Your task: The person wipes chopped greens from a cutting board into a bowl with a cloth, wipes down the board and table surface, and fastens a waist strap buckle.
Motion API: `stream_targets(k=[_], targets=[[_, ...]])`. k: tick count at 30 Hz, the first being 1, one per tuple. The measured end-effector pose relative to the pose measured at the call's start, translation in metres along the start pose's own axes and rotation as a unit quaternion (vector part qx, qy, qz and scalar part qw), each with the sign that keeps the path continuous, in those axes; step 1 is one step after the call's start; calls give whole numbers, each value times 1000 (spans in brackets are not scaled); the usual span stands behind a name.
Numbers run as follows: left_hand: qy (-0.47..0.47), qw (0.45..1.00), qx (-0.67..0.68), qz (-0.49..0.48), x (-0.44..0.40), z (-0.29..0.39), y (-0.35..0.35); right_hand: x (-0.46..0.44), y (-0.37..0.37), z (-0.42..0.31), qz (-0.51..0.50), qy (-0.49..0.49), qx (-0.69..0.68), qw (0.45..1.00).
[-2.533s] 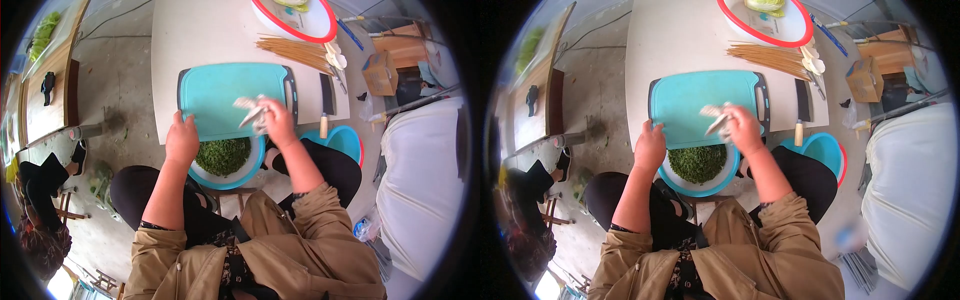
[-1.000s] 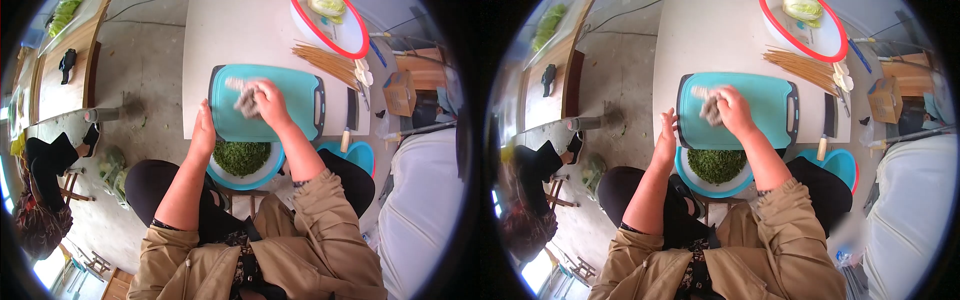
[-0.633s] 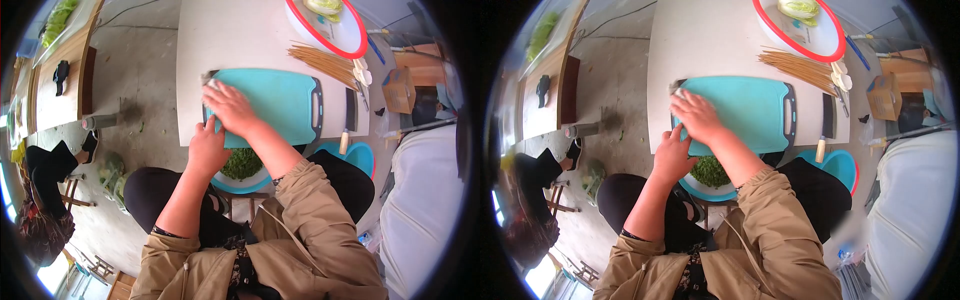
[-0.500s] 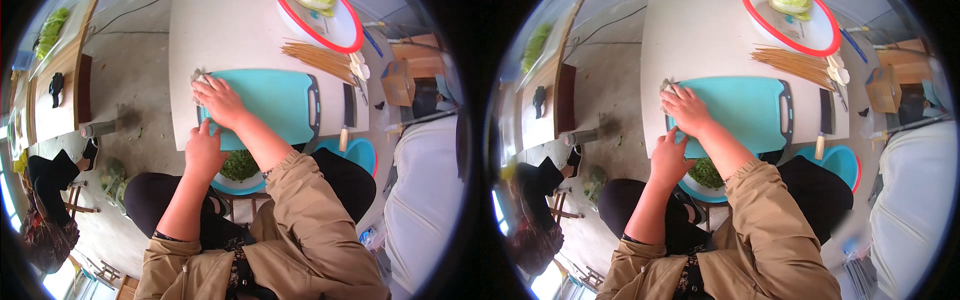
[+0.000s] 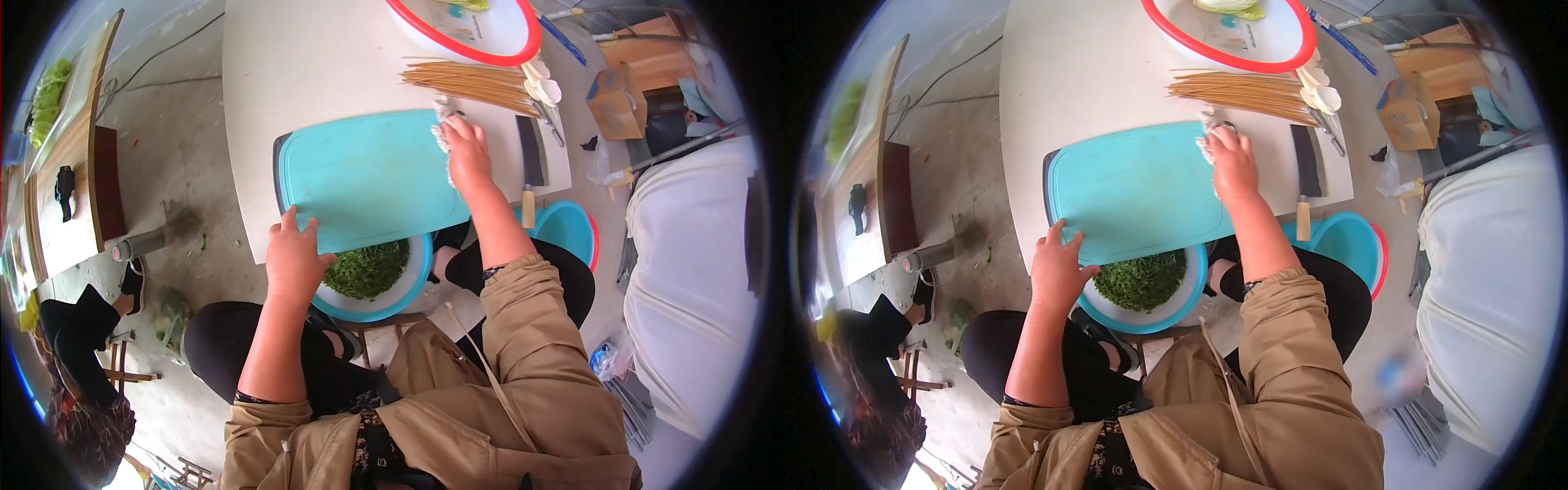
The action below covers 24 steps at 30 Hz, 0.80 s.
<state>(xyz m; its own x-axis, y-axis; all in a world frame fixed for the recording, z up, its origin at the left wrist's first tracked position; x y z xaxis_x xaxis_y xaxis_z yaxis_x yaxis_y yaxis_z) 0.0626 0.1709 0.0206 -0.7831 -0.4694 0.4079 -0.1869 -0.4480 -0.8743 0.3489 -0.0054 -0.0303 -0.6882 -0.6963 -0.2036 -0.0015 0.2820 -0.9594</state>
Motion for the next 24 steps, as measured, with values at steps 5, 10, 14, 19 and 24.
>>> stream_targets(k=[5, 10, 14, 19, 24], targets=[[-5, 1000, -6, 1, 1, 2, 2, 17, 1, 9, -38, 57, 33, 997], [4, 1000, -14, -1, 1, 4, 3, 68, 5, -4, -52, 75, 33, 995], [7, 1000, -14, 6, 1, 3, 5, 126, -23, -80, -196, 266, -430, 840], [15, 1000, -17, 14, 3, 2, 7, 135, -55, -126, -199, -138, -353, 904], [29, 999, -1, 30, 8, 0, 6, 116, -36, -41, 44, 35, -170, 984]])
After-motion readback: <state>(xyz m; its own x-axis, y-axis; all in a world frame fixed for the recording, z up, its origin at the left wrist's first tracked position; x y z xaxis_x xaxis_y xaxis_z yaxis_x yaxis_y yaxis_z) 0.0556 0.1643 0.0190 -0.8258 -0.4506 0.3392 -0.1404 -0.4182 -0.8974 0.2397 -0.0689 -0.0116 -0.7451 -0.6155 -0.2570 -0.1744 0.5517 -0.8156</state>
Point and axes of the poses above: each hand's wrist, its own x-axis away from the middle knuckle, its own y-axis out of the palm, z = x × y, the point moved 4 cm from there along -x, towards the middle knuckle, and after that the axes turned 1 degree about -z, right-handed, at the moved point
